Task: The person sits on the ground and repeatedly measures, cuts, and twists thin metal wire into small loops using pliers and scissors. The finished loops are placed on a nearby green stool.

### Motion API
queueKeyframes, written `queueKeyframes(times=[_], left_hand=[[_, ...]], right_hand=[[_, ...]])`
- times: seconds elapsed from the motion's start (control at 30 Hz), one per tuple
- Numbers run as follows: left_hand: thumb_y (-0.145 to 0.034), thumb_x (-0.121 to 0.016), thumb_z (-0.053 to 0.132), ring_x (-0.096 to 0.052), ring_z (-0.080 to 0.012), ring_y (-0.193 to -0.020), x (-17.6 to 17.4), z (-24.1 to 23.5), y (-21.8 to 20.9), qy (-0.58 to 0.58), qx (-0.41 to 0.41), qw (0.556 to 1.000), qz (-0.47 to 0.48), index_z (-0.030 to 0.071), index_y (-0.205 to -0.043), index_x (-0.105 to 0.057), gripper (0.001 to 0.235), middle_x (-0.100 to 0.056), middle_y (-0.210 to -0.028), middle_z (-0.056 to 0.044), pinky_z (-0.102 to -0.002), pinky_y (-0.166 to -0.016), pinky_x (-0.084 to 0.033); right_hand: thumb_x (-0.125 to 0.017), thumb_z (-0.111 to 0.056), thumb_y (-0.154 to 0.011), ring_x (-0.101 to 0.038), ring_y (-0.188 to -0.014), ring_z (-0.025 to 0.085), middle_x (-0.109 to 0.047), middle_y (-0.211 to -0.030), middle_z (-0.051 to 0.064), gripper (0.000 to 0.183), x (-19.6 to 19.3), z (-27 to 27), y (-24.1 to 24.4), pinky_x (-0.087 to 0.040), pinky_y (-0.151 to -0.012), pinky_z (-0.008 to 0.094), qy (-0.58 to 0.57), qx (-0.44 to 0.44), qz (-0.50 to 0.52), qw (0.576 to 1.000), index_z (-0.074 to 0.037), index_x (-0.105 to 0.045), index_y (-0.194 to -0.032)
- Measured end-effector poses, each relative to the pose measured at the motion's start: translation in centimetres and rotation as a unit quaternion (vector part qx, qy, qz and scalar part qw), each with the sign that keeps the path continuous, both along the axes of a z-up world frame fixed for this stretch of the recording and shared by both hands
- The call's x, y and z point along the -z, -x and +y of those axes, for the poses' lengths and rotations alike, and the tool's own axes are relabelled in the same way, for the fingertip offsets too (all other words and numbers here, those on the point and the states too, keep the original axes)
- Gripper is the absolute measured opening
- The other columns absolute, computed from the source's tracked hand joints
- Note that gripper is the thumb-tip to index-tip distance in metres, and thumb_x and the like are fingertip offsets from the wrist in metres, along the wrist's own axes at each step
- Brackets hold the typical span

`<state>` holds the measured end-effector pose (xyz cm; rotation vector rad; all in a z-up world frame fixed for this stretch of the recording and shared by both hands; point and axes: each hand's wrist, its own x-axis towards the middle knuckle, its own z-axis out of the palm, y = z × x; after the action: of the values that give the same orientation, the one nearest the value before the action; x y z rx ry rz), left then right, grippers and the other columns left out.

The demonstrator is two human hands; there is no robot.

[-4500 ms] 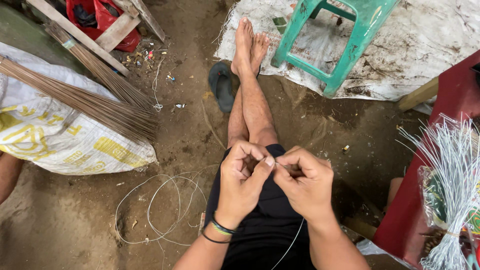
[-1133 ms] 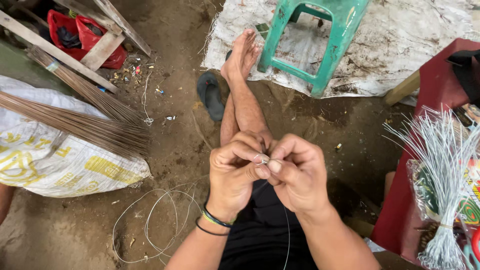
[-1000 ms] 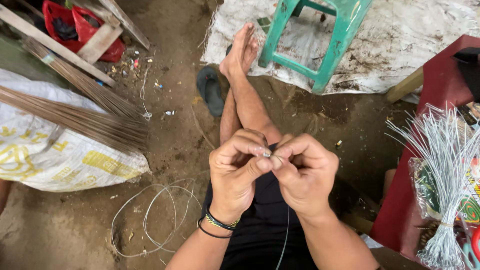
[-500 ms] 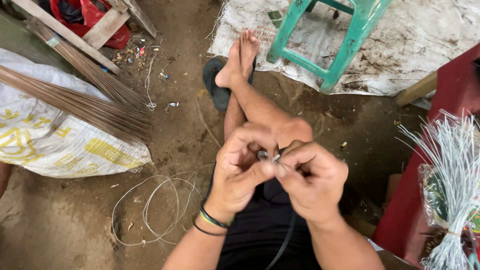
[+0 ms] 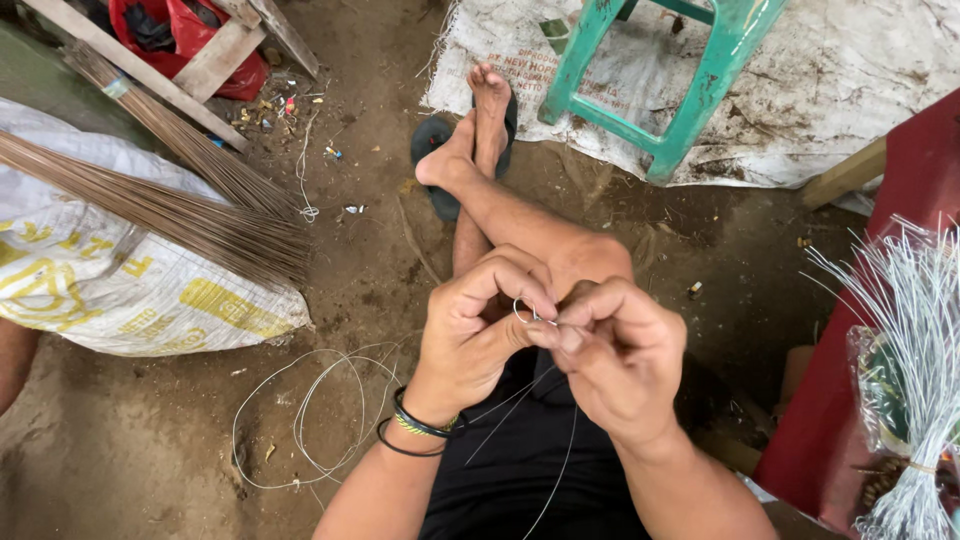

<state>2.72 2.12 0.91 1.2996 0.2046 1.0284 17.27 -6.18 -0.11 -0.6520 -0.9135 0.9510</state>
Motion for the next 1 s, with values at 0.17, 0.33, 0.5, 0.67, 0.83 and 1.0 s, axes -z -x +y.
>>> queueKeyframes(times=[0.17,0.33,0.5,0.67,0.83,1.0], left_hand=[[-0.098,-0.075,0.012,-0.060,-0.0082,-0.085,1.1,-0.3,0.6,0.139,0.047,0.989,0.026,0.004,-0.099,-0.062,0.015,-0.064,-0.100,-0.002,-0.023,-0.075,-0.049],[-0.099,-0.070,0.014,-0.058,-0.0069,-0.075,3.1,-0.2,2.1,0.249,0.019,0.964,0.092,0.006,-0.095,-0.065,0.010,-0.065,-0.085,0.001,-0.023,-0.068,-0.048],[-0.099,-0.067,0.018,-0.061,-0.0069,-0.069,5.5,0.2,2.5,0.375,-0.020,0.923,0.087,0.007,-0.090,-0.065,0.014,-0.065,-0.079,0.003,-0.024,-0.065,-0.051],[-0.102,-0.069,0.018,-0.062,-0.0091,-0.075,5.4,0.1,1.5,0.419,-0.064,0.906,0.016,0.006,-0.094,-0.067,0.015,-0.067,-0.085,0.000,-0.025,-0.070,-0.051],[-0.096,-0.069,0.010,-0.061,-0.0094,-0.091,2.5,-1.2,2.1,0.315,0.005,0.947,-0.059,0.002,-0.113,-0.072,0.019,-0.071,-0.106,-0.004,-0.026,-0.083,-0.049],[-0.095,-0.072,-0.002,-0.066,-0.0135,-0.104,0.7,-2.9,0.5,0.189,-0.048,0.976,-0.094,0.001,-0.107,-0.071,0.013,-0.070,-0.110,-0.007,-0.029,-0.097,-0.051]], right_hand=[[-0.075,0.000,-0.087,-0.061,-0.056,0.007,-0.070,-0.077,0.007,0.010,-1.0,0.0,0.5,-0.046,-0.052,0.023,-0.056,0.256,-0.400,0.878,0.002,-0.065,-0.090],[-0.076,0.001,-0.086,-0.066,-0.063,0.022,-0.065,-0.076,0.009,0.012,-1.0,1.4,0.8,-0.053,-0.057,0.033,-0.147,0.260,-0.534,0.791,0.000,-0.064,-0.091],[-0.075,0.001,-0.082,-0.064,-0.061,0.024,-0.061,-0.075,0.009,0.013,0.9,3.0,1.1,-0.051,-0.054,0.036,-0.173,0.222,-0.604,0.746,0.001,-0.064,-0.089],[-0.075,0.000,-0.084,-0.064,-0.064,0.024,-0.063,-0.077,0.010,0.012,3.1,4.5,1.3,-0.052,-0.057,0.036,-0.132,0.227,-0.556,0.789,-0.003,-0.064,-0.087],[-0.068,0.002,-0.098,-0.065,-0.079,0.006,-0.070,-0.090,0.002,0.005,2.7,3.9,-0.8,-0.054,-0.067,0.026,0.042,0.044,-0.205,0.977,0.001,-0.063,-0.098],[-0.073,0.007,-0.096,-0.053,-0.072,0.005,-0.065,-0.089,0.004,0.009,0.7,2.4,-2.4,-0.039,-0.060,0.021,0.051,-0.089,-0.022,0.994,0.003,-0.065,-0.095]])
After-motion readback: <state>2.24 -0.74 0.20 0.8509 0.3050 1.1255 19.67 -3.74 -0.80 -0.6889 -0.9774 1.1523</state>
